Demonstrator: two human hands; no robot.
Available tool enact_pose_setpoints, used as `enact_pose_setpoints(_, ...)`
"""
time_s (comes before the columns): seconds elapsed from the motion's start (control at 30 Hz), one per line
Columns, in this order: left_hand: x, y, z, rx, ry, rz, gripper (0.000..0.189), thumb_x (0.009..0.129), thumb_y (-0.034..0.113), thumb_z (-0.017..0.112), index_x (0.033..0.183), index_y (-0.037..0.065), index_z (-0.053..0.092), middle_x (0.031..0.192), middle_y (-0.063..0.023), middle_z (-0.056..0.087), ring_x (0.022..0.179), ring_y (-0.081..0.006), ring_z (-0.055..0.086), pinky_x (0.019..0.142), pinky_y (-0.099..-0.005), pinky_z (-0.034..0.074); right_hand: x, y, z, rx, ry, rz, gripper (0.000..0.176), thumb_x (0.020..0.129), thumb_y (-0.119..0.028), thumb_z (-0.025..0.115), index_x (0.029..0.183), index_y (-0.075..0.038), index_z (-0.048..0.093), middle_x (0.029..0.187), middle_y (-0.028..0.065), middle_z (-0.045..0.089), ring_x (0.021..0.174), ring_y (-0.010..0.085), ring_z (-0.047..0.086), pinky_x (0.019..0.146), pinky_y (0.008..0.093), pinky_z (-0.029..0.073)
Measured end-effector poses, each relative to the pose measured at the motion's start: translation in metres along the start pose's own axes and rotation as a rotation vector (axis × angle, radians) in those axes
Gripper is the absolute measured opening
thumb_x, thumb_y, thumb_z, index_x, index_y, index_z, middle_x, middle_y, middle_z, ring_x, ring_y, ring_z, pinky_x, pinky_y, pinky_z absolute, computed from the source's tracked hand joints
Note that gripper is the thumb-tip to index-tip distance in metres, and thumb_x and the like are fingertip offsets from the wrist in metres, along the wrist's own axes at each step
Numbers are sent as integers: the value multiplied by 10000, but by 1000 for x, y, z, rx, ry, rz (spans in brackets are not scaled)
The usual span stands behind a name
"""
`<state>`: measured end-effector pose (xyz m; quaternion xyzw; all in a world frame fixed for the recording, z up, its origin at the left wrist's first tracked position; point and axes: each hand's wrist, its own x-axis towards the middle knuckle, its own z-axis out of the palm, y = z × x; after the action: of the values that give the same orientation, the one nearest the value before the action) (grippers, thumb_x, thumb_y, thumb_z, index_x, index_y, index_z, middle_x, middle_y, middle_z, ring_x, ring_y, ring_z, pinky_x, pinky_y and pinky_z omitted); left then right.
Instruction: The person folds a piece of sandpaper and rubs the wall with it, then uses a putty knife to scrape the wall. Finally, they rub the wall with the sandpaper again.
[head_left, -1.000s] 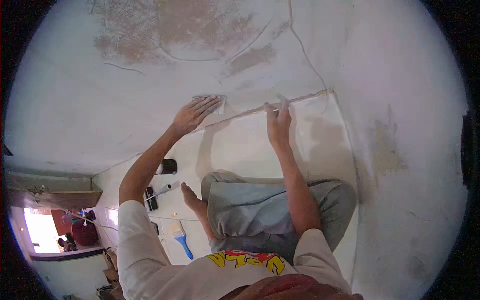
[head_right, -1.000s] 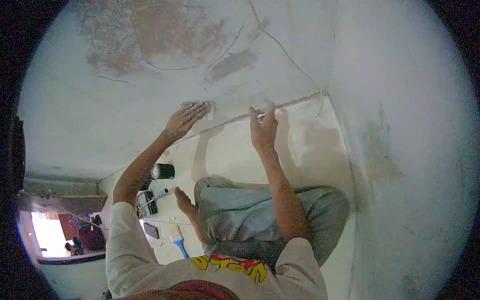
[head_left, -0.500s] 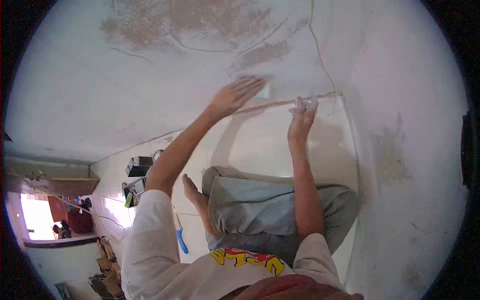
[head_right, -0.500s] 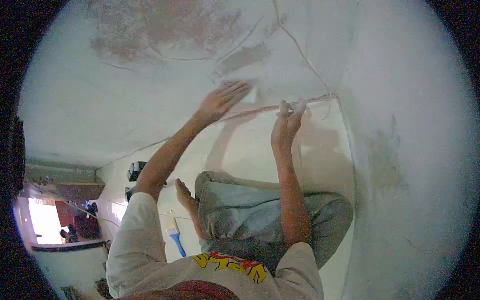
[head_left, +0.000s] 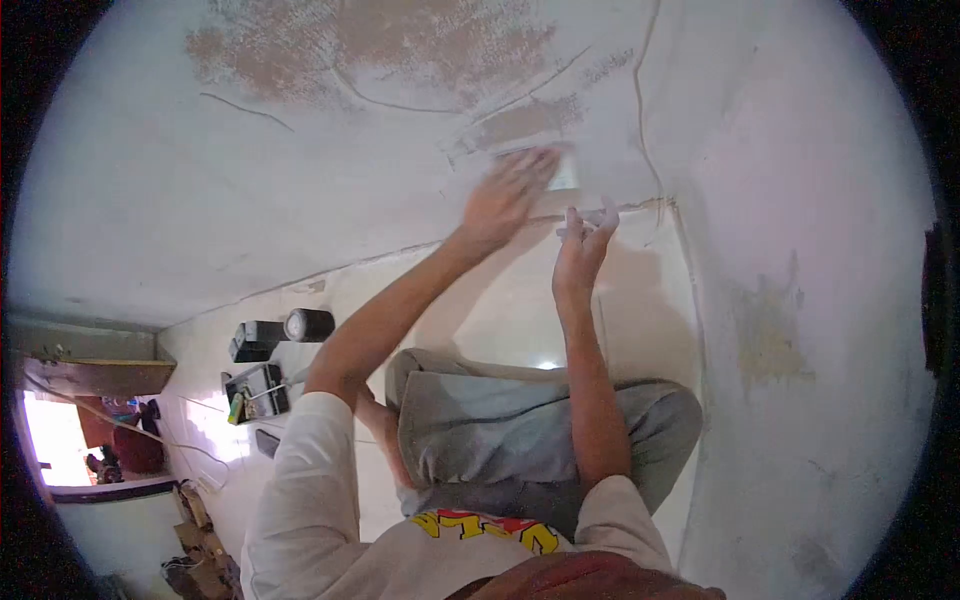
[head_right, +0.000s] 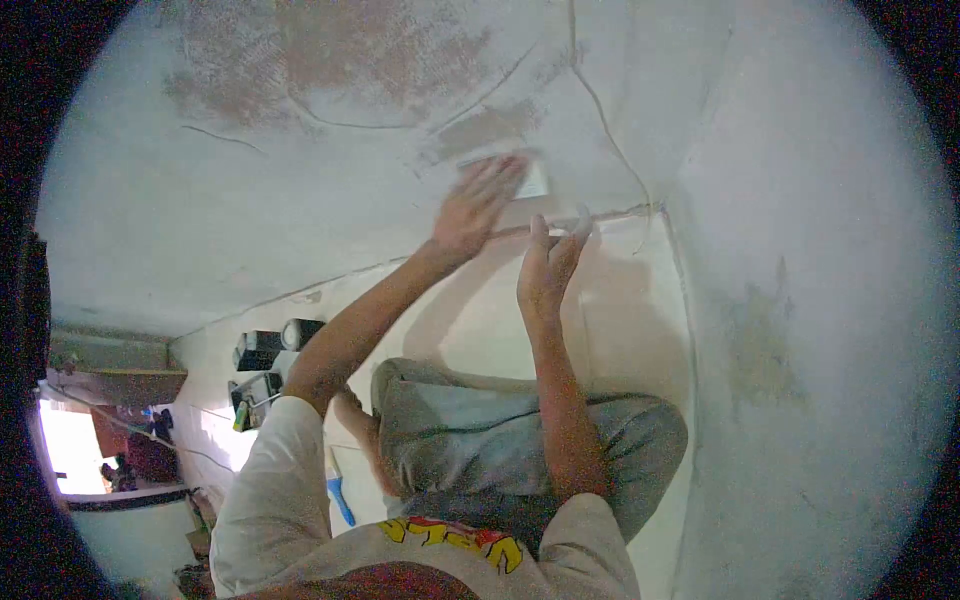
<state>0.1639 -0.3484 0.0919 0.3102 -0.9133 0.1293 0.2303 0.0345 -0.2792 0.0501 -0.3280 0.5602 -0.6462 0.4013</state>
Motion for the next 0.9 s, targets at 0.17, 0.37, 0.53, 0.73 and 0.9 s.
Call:
enact_pose_setpoints(0.17, 35, 9, -2, -46, 14, 78, 645, 829, 245, 547, 1405, -5, 404, 1451, -141, 431, 1355, -293, 397, 1119, -421, 333, 7, 6, -14, 95, 62, -40, 582, 940, -209, 582, 1376, 38, 285, 1188, 188, 443, 1058, 257, 479, 958, 395, 390)
enact_pose_setpoints(0.37, -84, -51, -26, 68, -174, 128, 578, 850, 190, 525, 1392, 9, 440, 1412, -148, 481, 1313, -276, 459, 1097, -421, 368, -2, -19, -20, 131, 97, 111, 539, 935, -204, 583, 1332, 40, 313, 1203, 202, 413, 1077, 274, 465, 914, 391, 421)
enact_pose_setpoints(0.53, -101, -58, -45, 70, -275, 72, 541, 882, 169, 543, 1400, 45, 446, 1450, -97, 455, 1349, -270, 419, 1101, -442, 357, -1, -2, -5, 46, 118, 0, 594, 931, -211, 573, 1349, 88, 274, 1207, 235, 406, 1124, 310, 441, 957, 415, 393)
enact_pose_setpoints(0.73, 21, 8, 4, -107, -44, 72, 798, 766, 386, 663, 1423, 23, 392, 1469, -141, 413, 1370, -290, 381, 1130, -435, 310, 1, 8, -1, -160, 164, -170, 542, 933, -193, 575, 1324, 22, 268, 1176, 179, 431, 1023, 229, 489, 852, 347, 459)
enact_pose_setpoints(0.9, 50, 17, 14, 66, -75, 154, 728, 820, 351, 593, 1417, -8, 379, 1471, -155, 401, 1376, -276, 370, 1140, -411, 303, 7, -6, -24, 117, 182, -12, 539, 936, -205, 571, 1317, 41, 279, 1164, 193, 417, 1036, 264, 475, 897, 397, 417)
